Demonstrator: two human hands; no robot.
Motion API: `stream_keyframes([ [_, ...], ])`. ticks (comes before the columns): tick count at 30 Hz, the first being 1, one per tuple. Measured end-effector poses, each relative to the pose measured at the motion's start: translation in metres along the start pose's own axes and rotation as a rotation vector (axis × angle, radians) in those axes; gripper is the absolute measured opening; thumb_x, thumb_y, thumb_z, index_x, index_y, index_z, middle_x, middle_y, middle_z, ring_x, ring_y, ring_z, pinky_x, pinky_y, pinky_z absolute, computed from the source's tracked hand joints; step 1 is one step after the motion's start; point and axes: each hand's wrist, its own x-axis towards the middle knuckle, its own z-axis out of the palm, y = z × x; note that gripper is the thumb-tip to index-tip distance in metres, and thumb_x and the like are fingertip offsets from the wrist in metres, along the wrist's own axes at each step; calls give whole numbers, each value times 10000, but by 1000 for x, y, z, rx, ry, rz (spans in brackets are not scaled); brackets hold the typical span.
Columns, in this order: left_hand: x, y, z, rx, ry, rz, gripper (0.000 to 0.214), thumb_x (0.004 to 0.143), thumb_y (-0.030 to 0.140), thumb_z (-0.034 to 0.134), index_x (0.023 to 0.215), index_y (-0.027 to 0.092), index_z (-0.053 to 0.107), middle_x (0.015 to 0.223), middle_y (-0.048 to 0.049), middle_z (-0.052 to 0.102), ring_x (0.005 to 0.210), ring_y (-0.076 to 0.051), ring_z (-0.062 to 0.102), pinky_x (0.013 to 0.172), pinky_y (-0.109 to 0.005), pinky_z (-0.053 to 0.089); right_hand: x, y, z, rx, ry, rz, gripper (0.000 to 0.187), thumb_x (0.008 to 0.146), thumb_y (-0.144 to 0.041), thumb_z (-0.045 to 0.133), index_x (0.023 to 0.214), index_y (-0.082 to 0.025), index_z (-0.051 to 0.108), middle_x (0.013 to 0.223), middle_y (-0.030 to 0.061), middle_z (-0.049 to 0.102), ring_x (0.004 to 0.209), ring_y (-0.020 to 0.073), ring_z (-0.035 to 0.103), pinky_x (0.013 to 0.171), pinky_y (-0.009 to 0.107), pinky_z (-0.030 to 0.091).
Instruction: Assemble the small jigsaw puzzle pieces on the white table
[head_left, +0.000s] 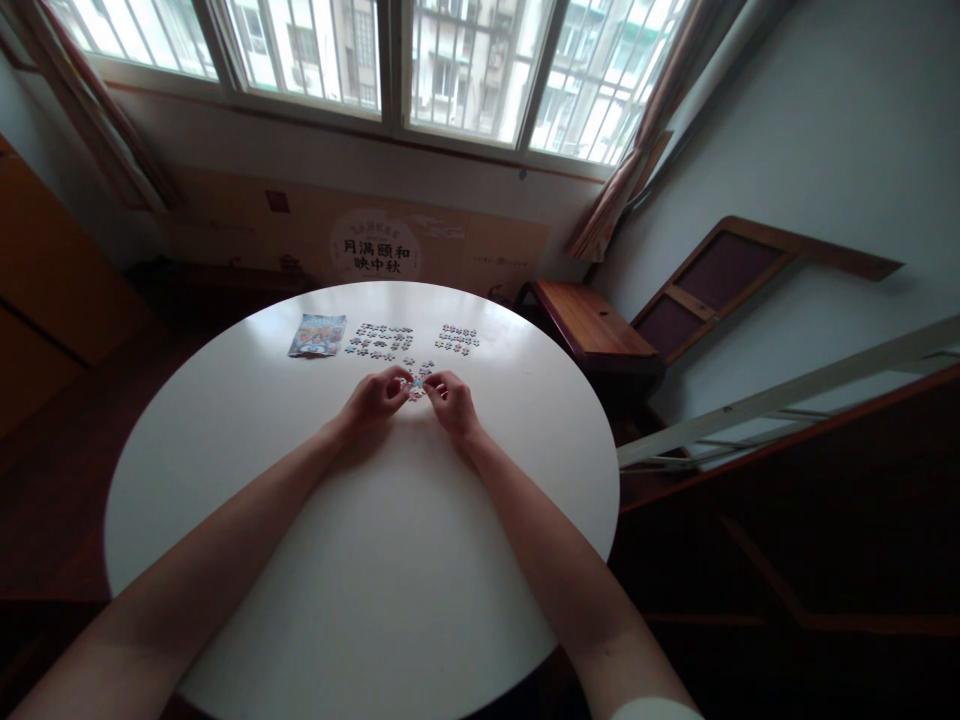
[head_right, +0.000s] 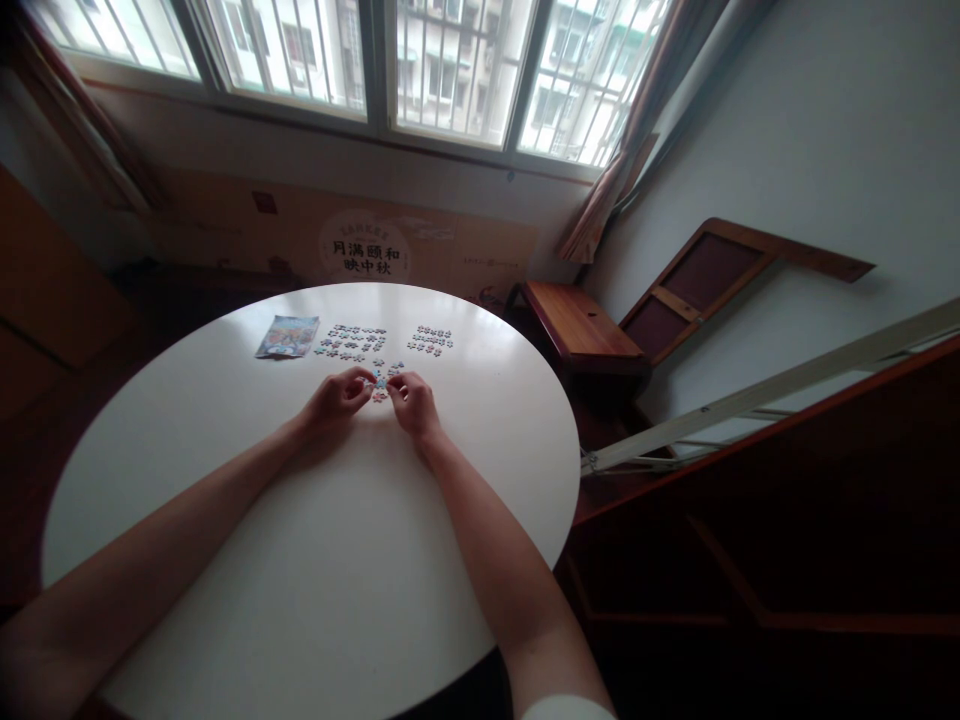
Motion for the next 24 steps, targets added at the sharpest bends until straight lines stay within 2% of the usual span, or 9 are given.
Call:
stream_keyframes([
  [15,0,-4,2,4,6,-2,221,837,337,500,893,156,613,492,65,415,445,-73,374,465,-187,266,0,0,0,4,3,5,60,801,-193,576,810,-159,624,829,37,644,673,115,581,630,236,487],
  [24,0,-5,2,-1,3,-5,249,854,364,489,905,153,612,510,51,466,446,-75,391,464,-185,275,0,1,0,2,3,17,60,801,-211,573,815,-172,617,826,34,650,687,120,588,650,246,497],
])
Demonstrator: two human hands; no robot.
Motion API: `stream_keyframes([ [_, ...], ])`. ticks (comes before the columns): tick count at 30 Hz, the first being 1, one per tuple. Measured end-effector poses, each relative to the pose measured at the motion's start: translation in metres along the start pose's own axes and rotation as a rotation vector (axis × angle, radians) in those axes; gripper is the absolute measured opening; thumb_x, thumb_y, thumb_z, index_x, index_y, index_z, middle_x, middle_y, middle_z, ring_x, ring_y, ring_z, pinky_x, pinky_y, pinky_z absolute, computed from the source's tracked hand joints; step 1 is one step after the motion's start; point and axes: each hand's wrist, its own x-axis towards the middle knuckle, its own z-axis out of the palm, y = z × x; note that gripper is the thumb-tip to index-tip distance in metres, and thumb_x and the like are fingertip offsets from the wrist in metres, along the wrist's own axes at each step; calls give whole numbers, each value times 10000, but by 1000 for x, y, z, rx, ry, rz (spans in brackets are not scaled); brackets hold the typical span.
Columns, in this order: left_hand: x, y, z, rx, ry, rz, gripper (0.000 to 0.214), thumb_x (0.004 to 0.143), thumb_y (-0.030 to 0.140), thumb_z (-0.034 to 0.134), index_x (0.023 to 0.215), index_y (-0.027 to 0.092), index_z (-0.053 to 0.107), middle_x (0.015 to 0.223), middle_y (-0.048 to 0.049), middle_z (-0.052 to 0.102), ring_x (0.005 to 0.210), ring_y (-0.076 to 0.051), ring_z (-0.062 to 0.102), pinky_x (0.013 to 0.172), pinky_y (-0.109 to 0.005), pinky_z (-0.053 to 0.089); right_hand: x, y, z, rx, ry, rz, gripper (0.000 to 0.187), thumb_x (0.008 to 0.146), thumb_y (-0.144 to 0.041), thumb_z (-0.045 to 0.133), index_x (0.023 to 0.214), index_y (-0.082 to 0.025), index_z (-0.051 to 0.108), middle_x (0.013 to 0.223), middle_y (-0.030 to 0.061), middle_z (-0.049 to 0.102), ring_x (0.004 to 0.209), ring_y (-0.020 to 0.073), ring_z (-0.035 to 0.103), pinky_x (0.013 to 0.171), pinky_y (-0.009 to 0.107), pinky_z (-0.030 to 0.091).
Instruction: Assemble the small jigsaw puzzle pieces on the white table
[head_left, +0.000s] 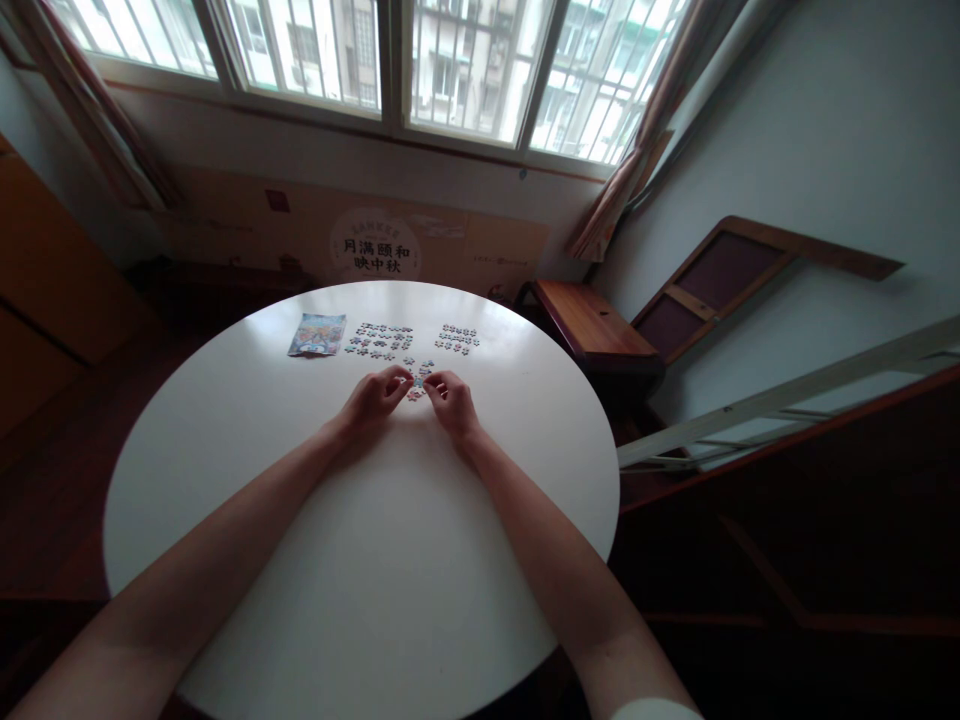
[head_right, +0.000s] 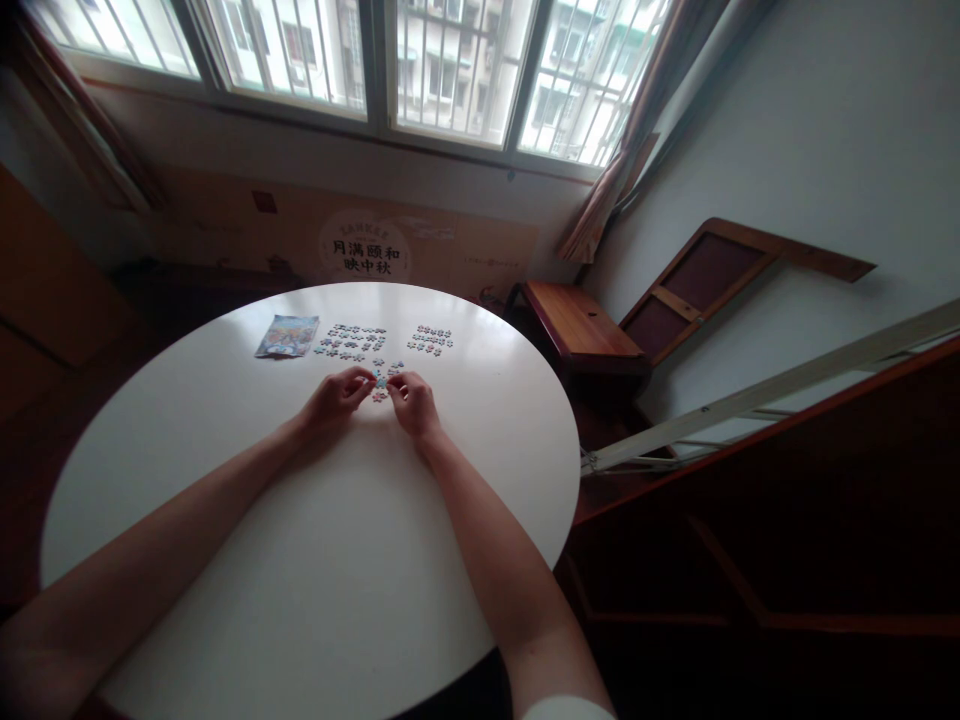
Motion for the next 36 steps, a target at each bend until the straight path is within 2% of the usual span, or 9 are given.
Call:
stream_keyframes([
  [17,1,0,0,-52,15,-44,293,875,414,461,936,160,595,527,38,534,456,-94,481,480,-186,336,0,-1,0,18,-22,-1,105,812,-242,559,848,-171,627,840,40,659,702,120,600,632,236,491],
  [36,0,1,1,-95,1,-33,275,881,405,457,914,163,583,481,63,467,427,-82,432,467,-179,312,0,0,0,8,5,-14,80,803,-231,576,818,-174,629,832,30,650,683,117,586,621,233,482],
])
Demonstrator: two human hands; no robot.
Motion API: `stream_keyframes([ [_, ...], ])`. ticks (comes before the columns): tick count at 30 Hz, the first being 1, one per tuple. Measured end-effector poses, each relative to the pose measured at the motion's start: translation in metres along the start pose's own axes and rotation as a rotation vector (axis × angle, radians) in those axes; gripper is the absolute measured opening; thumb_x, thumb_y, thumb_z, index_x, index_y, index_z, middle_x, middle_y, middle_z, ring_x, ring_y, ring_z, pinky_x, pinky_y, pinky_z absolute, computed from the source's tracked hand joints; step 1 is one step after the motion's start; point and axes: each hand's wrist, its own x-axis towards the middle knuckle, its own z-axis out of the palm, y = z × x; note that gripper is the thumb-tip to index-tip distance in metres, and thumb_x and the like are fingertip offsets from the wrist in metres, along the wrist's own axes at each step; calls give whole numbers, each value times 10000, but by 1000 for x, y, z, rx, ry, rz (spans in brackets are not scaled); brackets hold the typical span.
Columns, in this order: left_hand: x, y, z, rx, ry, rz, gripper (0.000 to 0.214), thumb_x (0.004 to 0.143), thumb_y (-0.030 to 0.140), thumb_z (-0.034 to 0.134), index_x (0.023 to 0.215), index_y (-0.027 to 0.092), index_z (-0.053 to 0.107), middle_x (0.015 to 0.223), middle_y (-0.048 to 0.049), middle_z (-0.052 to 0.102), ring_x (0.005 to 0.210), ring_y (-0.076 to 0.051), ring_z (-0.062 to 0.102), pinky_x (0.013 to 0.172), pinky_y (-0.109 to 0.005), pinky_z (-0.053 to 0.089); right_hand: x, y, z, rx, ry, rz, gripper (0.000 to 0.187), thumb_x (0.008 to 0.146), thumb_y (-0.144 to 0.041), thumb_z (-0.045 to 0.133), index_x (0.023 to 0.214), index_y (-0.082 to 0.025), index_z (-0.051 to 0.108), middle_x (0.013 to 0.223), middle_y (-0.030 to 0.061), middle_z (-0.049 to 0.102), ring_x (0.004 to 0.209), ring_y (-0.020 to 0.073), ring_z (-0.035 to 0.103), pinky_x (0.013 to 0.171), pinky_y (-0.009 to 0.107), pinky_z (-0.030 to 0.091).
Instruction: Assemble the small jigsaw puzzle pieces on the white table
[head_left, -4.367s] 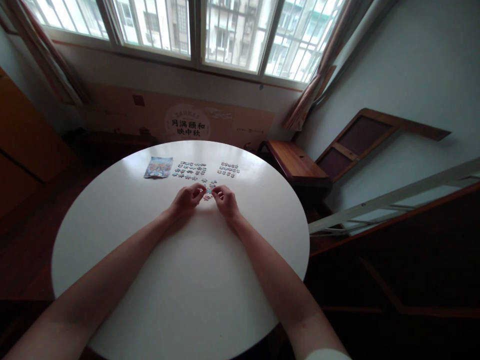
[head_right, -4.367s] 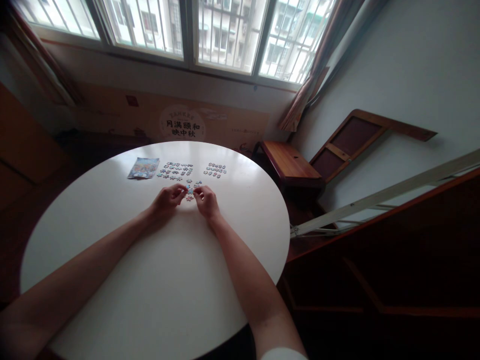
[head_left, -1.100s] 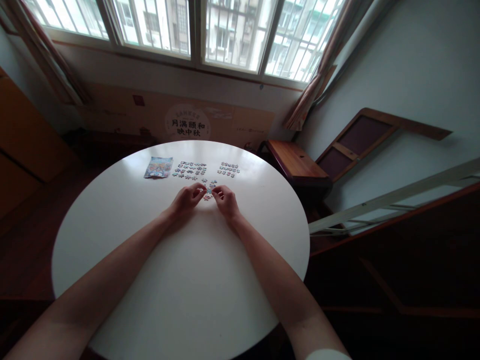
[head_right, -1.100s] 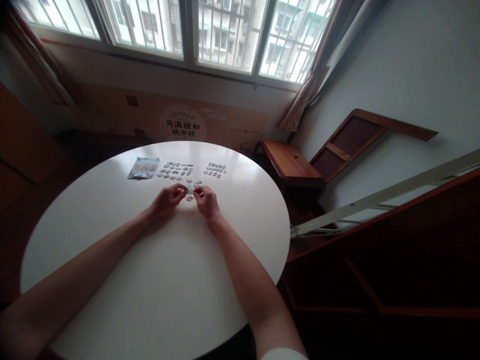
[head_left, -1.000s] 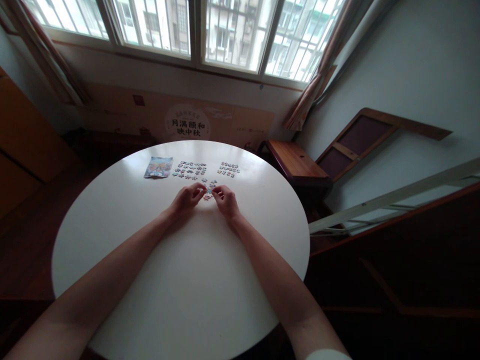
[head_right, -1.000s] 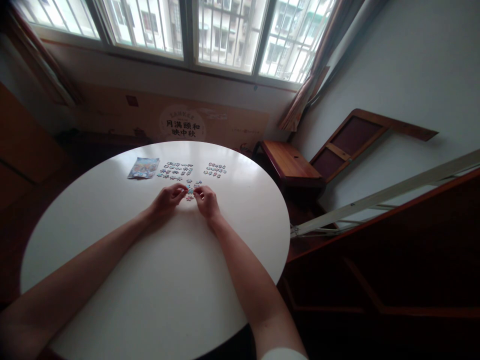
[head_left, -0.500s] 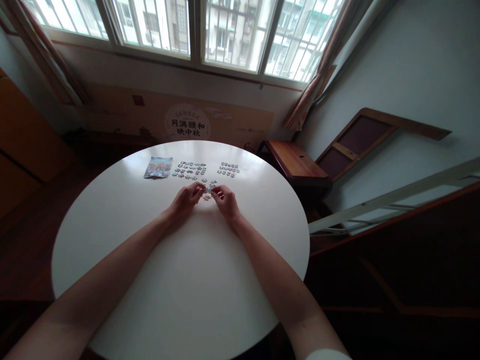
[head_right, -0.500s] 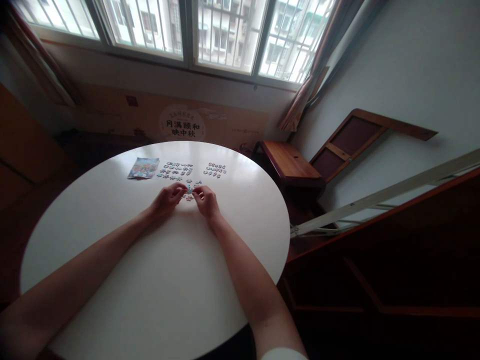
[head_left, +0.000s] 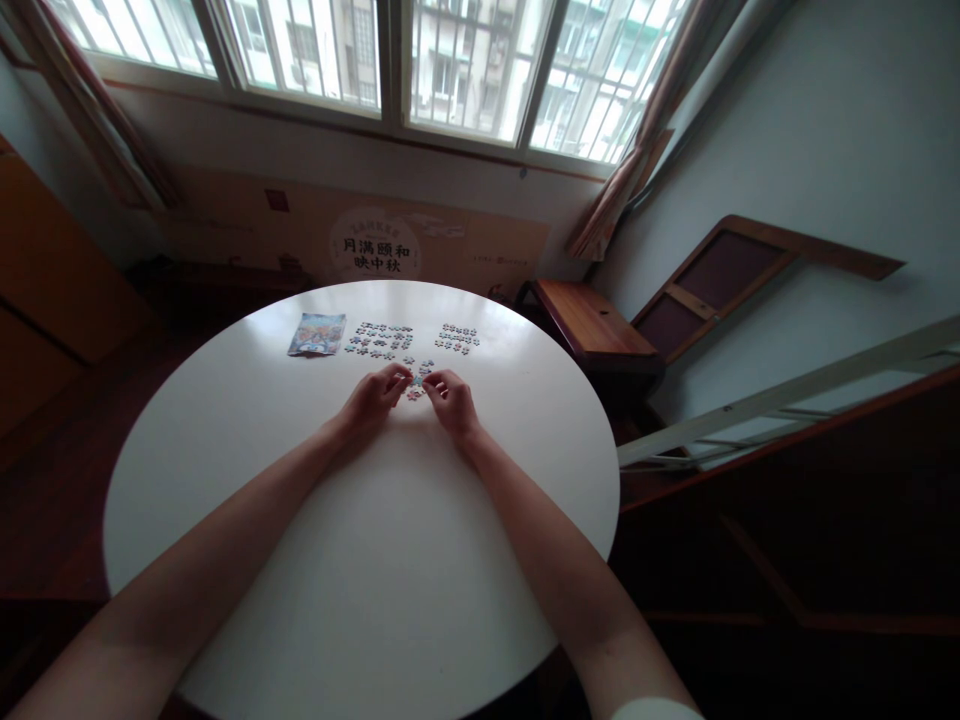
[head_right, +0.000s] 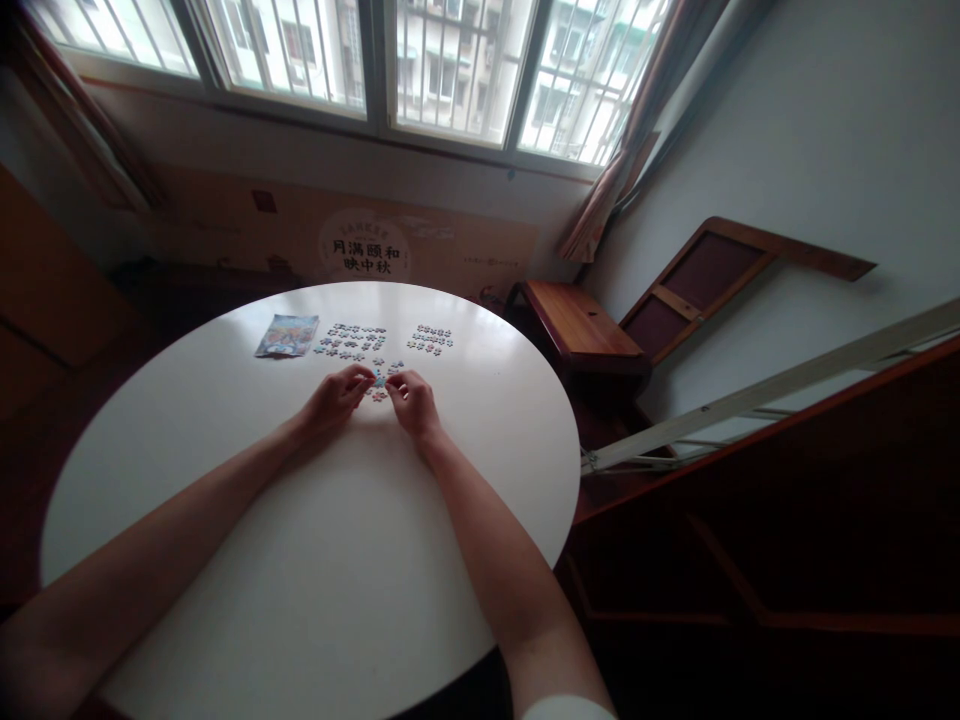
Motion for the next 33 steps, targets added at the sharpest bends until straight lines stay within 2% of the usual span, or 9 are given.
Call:
stream_keyframes([
  [33,0,1,0,45,8,10,257,868,370,467,941,157,591,500,56,492,426,-76,404,452,-184,272,0,-3,-1,25,8,0,51,791,-193,586,799,-163,626,811,29,649,660,111,581,603,224,478],
])
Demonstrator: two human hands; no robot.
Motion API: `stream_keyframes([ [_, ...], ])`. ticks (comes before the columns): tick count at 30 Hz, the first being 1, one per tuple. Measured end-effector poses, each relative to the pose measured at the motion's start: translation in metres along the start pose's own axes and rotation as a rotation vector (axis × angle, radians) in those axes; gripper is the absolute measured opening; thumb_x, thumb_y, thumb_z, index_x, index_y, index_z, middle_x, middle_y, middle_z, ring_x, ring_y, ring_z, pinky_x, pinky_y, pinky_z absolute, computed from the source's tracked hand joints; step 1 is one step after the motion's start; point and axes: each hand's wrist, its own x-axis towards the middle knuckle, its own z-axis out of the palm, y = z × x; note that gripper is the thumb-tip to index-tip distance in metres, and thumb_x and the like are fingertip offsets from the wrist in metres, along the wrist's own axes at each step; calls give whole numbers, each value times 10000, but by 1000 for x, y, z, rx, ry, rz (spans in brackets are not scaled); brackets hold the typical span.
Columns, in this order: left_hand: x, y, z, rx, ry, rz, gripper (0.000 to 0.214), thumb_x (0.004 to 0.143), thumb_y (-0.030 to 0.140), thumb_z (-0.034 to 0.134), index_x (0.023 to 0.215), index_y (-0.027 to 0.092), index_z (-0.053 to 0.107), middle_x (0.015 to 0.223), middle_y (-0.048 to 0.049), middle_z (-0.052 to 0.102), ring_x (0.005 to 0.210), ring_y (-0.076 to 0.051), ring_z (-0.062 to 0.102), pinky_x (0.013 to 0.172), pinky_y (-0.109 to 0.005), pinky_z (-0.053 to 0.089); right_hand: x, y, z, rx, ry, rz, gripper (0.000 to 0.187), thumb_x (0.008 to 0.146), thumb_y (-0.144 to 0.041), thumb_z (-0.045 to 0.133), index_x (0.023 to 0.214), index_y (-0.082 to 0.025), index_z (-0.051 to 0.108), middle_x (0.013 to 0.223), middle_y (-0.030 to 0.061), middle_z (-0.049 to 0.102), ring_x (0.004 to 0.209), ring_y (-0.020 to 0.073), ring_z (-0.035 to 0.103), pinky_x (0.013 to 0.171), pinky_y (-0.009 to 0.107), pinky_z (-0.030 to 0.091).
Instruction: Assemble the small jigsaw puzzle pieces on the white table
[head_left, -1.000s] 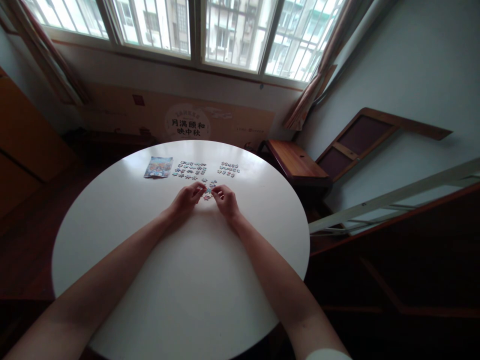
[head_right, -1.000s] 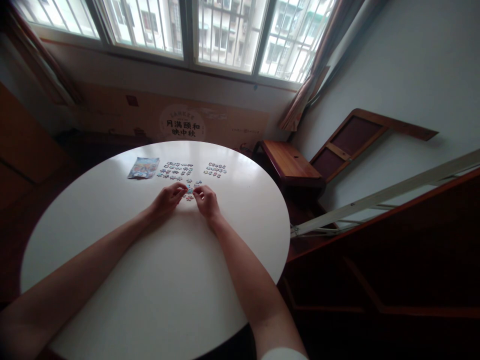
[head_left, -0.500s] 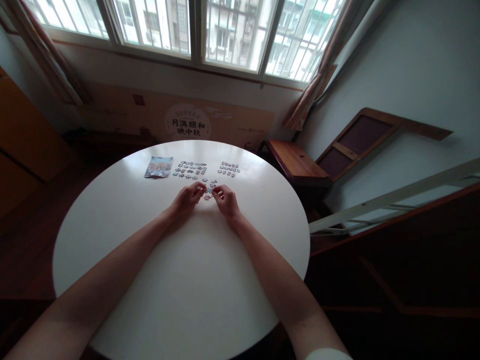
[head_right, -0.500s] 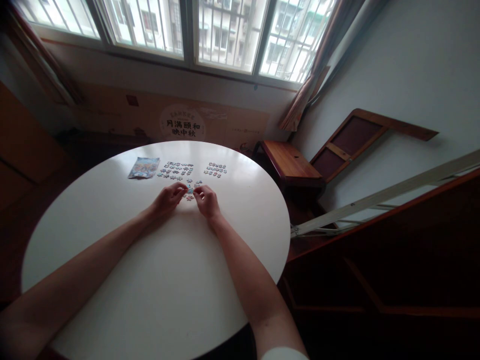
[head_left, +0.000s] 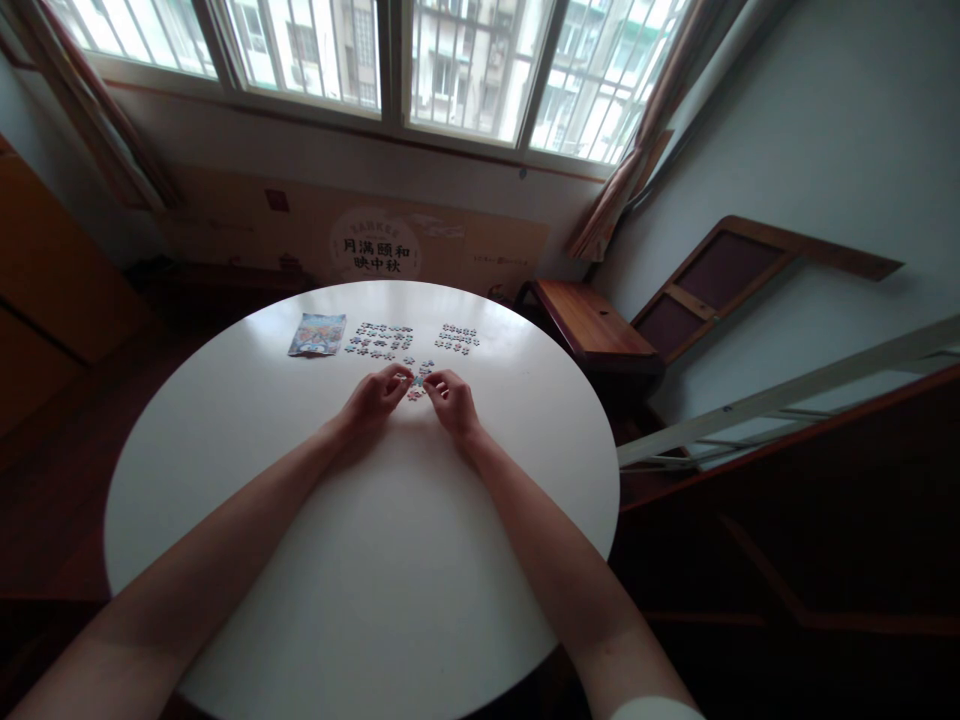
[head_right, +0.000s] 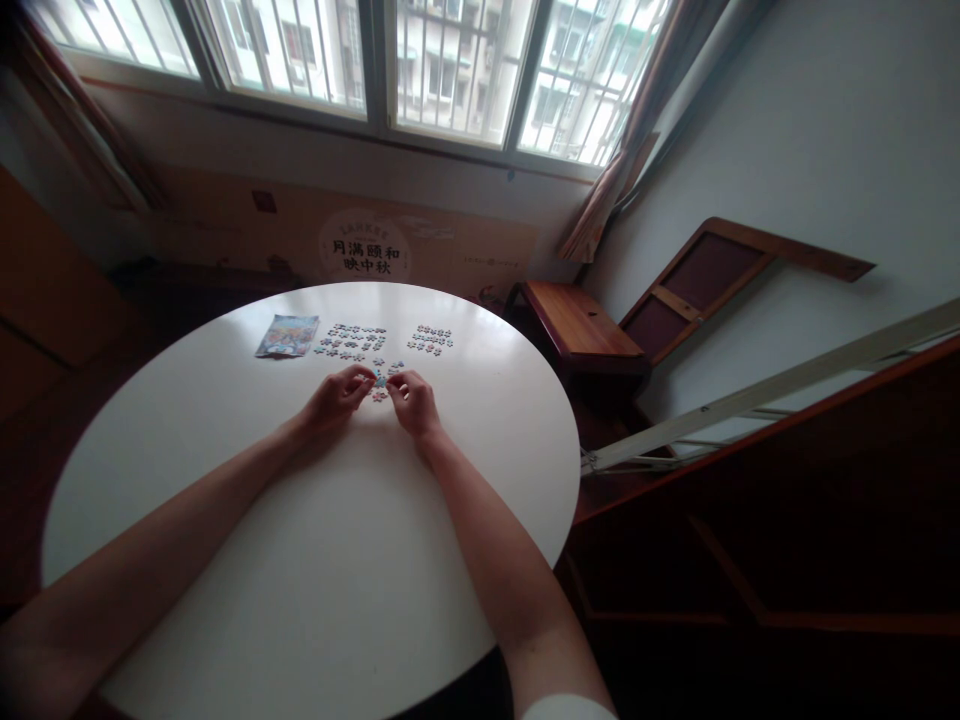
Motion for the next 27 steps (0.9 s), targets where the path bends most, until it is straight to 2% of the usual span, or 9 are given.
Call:
stream_keyframes([
  [8,0,1,-1,5,-8,16,243,857,357,480,938,157,592,501,60,465,436,-76,392,460,-187,275,0,0,0,-2,2,-1,45,791,-186,586,795,-163,625,815,29,647,657,109,576,602,225,477],
  [14,-2,2,-2,-3,-25,23,304,798,422,584,966,168,574,487,87,418,441,-69,387,468,-181,282,0,0,0,-1,13,-7,52,794,-199,584,783,-165,622,810,28,642,670,112,579,608,228,480],
  [27,-1,1,-1,2,-15,38,281,822,419,553,948,169,583,476,87,413,430,-69,381,465,-183,275,-1,0,0,-9,-15,11,95,800,-234,566,812,-162,627,827,35,646,657,108,578,591,229,476],
])
